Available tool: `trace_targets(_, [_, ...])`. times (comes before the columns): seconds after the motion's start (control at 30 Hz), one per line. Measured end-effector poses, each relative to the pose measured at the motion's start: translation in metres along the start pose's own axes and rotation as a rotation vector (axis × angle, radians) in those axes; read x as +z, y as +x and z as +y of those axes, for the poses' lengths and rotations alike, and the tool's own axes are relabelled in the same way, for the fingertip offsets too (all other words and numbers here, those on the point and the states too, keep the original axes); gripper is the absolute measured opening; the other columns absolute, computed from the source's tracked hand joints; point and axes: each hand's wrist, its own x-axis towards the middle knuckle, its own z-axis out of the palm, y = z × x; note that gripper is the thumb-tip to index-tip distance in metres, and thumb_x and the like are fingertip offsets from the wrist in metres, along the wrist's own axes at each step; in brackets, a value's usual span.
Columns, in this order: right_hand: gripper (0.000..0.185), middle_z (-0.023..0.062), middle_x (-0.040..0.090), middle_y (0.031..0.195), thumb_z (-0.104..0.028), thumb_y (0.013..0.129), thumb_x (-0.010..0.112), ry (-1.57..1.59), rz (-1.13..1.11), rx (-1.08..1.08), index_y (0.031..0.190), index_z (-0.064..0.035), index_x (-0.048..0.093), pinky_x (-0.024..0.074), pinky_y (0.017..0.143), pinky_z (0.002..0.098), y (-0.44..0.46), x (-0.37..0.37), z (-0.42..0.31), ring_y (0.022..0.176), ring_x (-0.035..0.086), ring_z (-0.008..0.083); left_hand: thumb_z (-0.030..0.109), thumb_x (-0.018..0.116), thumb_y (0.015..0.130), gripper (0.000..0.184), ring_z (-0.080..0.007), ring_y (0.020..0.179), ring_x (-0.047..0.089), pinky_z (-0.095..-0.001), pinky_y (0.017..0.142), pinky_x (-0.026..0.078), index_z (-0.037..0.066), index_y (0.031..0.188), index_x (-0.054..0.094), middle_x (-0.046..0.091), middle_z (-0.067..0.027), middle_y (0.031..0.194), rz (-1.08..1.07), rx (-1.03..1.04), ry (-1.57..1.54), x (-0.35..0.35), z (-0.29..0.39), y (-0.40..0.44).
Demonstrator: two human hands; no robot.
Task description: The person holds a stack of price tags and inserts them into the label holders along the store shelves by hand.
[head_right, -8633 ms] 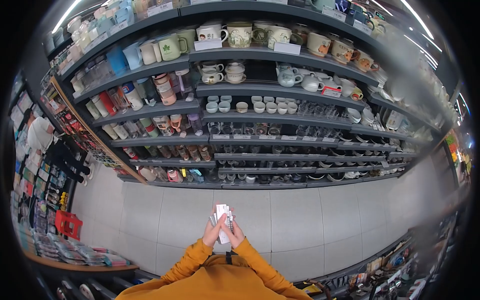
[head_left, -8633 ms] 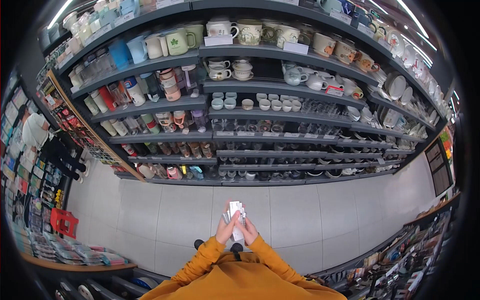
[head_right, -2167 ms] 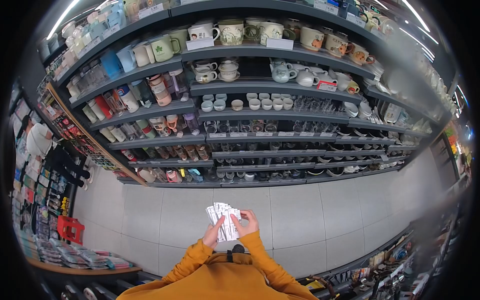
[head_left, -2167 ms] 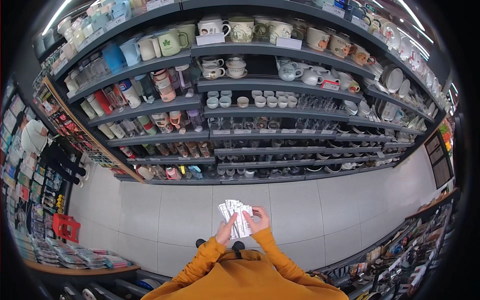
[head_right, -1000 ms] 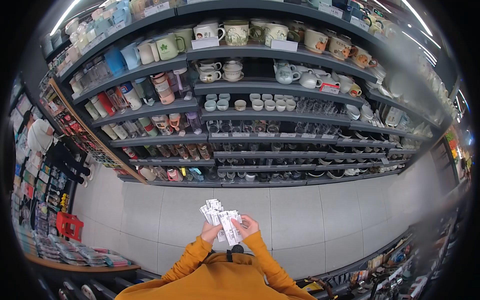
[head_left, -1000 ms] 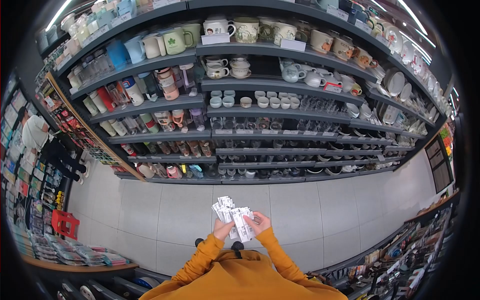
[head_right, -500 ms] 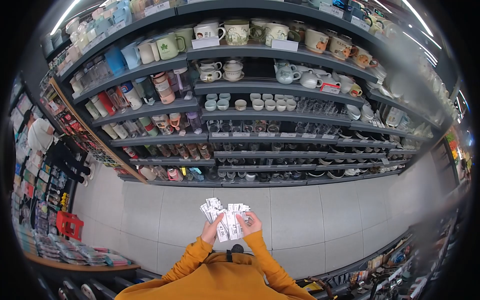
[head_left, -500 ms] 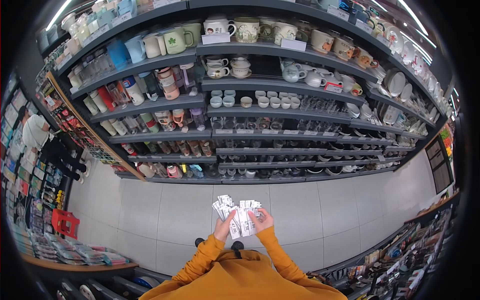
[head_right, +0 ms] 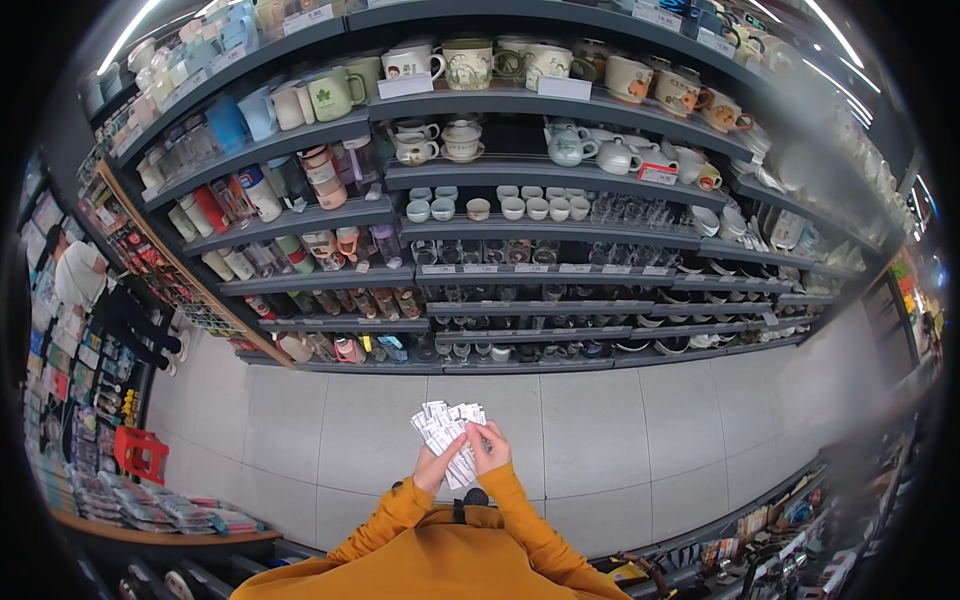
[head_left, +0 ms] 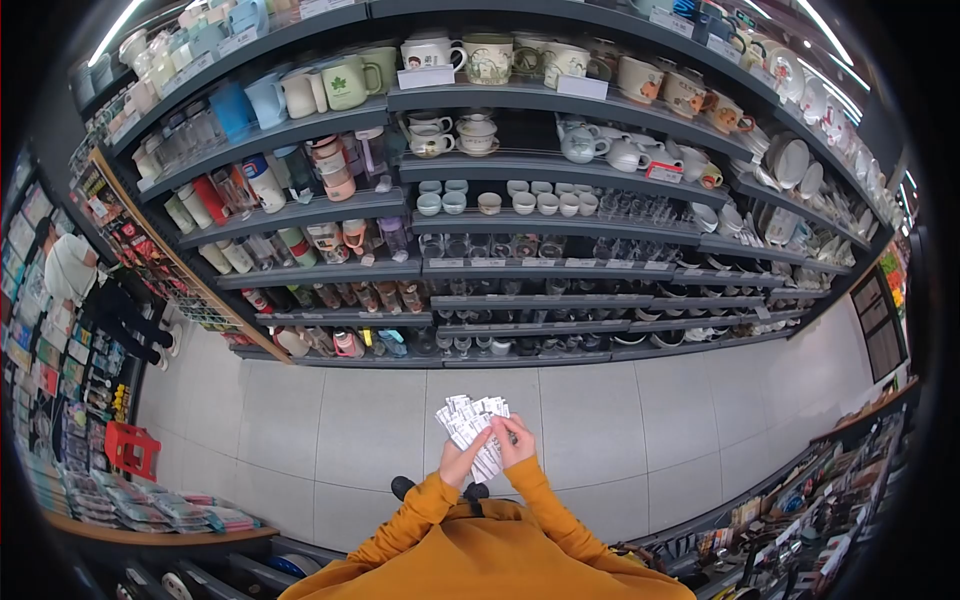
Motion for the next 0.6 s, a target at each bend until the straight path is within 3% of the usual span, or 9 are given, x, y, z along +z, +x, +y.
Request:
trace_targets(0.17, [0.029,0.0054,0.063,0.103,-0.023,0.094,0.054,0.513,-0.036,0.585,0.102,0.0029,0.066,0.0439,0.082,0.0223,0.01,-0.005,0.024,0.091,0.056,0.0113,0.012,0.061,0.09,0.036,-0.013,0.101,0.058,-0.0263,0.085,0.048,0.0,0.122,0.052,0.059,-0.0064,0.115,-0.034,-0.106,-0.123,0.0,0.007,-0.002])
trace_targets(0.27, [0.032,0.0061,0.063,0.107,-0.025,0.095,0.054,0.693,-0.153,0.745,0.11,0.002,0.064,0.0448,0.083,0.0233,0.018,-0.014,0.026,0.091,0.057,0.0114,0.013,0.061,0.09,0.038,-0.0139,0.102,0.058,-0.0266,0.085,0.048,0.0,0.124,0.05,0.058,-0.007,0.116,-0.07,-0.141,-0.148,-0.006,0.007,0.002])
trace_targets(0.37, [0.031,0.0072,0.062,0.107,-0.022,0.093,0.057,0.694,-0.266,0.645,0.113,0.0009,0.062,0.0469,0.081,0.0241,0.014,-0.018,0.018,0.092,0.058,0.0102,0.014,0.06,0.09,0.039,-0.0147,0.102,0.059,-0.0275,0.084,0.049,0.002,0.126,0.049,0.058,-0.0067,0.116,-0.07,-0.221,-0.169,-0.011,0.012,0.003])
trace_targets(0.47, [0.027,0.0061,0.062,0.104,-0.014,0.089,0.063,0.495,-0.276,0.527,0.112,-0.0003,0.063,0.0476,0.078,0.0229,0.016,-0.02,0.023,0.092,0.058,0.01,0.015,0.06,0.091,0.04,-0.0148,0.102,0.059,-0.0281,0.085,0.05,0.003,0.126,0.048,0.059,-0.0066,0.115,-0.069,-0.255,-0.151,-0.017,0.011,0.004])
trace_targets(0.6, [0.023,0.0041,0.06,0.101,-0.002,0.083,0.067,0.24,-0.103,0.212,0.105,-0.0011,0.064,0.0472,0.075,0.021,0.011,-0.015,0.021,0.09,0.057,0.0102,0.016,0.06,0.091,0.039,-0.0155,0.101,0.06,-0.0279,0.085,0.049,-0.001,0.125,0.049,0.061,-0.0075,0.111,-0.085,-0.203,-0.066,-0.028,-0.003,0.011])
